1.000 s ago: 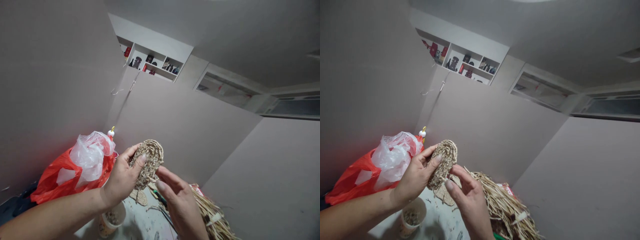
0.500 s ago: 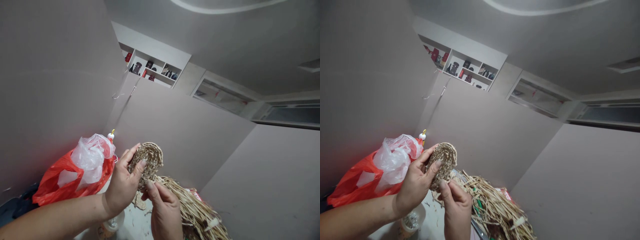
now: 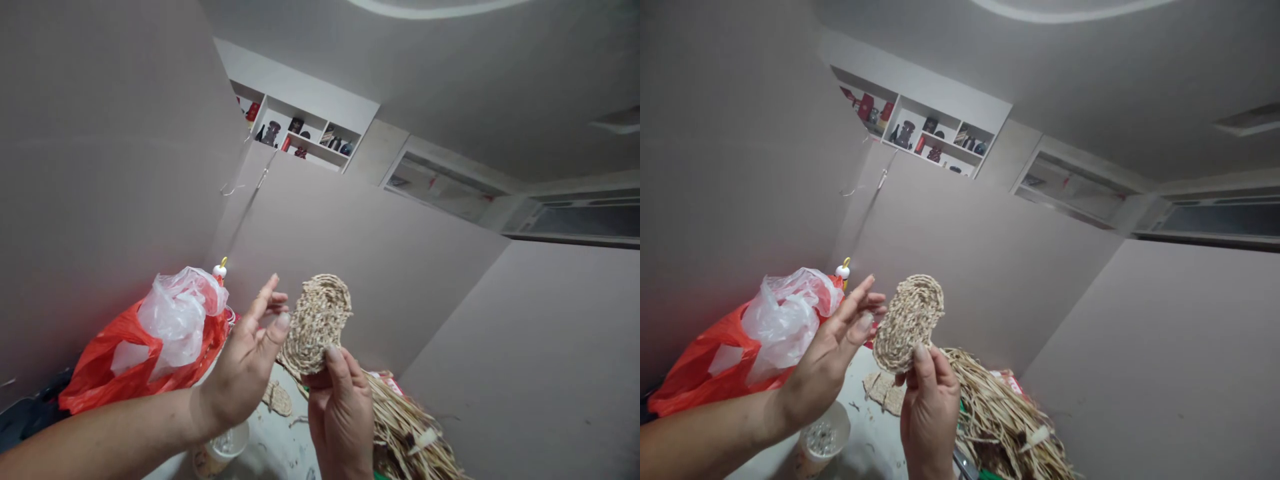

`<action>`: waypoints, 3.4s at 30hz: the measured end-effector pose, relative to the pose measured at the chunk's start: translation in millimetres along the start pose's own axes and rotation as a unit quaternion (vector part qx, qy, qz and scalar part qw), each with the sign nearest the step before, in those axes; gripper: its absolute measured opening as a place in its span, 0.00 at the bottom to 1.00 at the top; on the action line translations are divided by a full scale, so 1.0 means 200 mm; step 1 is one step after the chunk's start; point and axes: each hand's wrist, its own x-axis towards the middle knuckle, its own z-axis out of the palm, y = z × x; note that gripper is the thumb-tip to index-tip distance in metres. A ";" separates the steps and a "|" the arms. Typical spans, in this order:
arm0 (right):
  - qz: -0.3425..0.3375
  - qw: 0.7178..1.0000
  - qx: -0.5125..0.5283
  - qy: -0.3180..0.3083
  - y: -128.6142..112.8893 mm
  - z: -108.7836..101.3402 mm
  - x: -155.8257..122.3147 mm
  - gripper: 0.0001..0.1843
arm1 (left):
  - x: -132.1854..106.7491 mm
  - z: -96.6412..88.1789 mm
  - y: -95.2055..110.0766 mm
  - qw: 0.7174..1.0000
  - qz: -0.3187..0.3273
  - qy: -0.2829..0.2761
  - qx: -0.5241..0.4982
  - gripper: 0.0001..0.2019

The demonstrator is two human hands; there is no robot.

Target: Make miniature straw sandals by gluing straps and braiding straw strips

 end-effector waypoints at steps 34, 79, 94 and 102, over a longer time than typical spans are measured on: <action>-0.159 0.976 -0.148 -0.018 0.00 -0.09 0.04 0.12 | 0.07 -0.01 -0.06 0.991 -0.033 -0.126 0.032 0.16; -0.083 0.950 -0.219 -0.206 -0.14 -0.14 0.11 0.10 | 0.08 0.00 -0.05 0.992 -0.042 -0.079 0.094 0.08; -0.126 0.950 -0.248 -0.139 -0.14 -0.13 0.11 0.11 | 0.12 -0.01 -0.10 0.998 -0.054 -0.011 -0.016 0.09; -0.049 0.958 -0.229 -0.166 -0.17 -0.14 0.06 0.17 | 0.11 -0.02 -0.06 0.991 -0.066 0.008 -0.119 0.07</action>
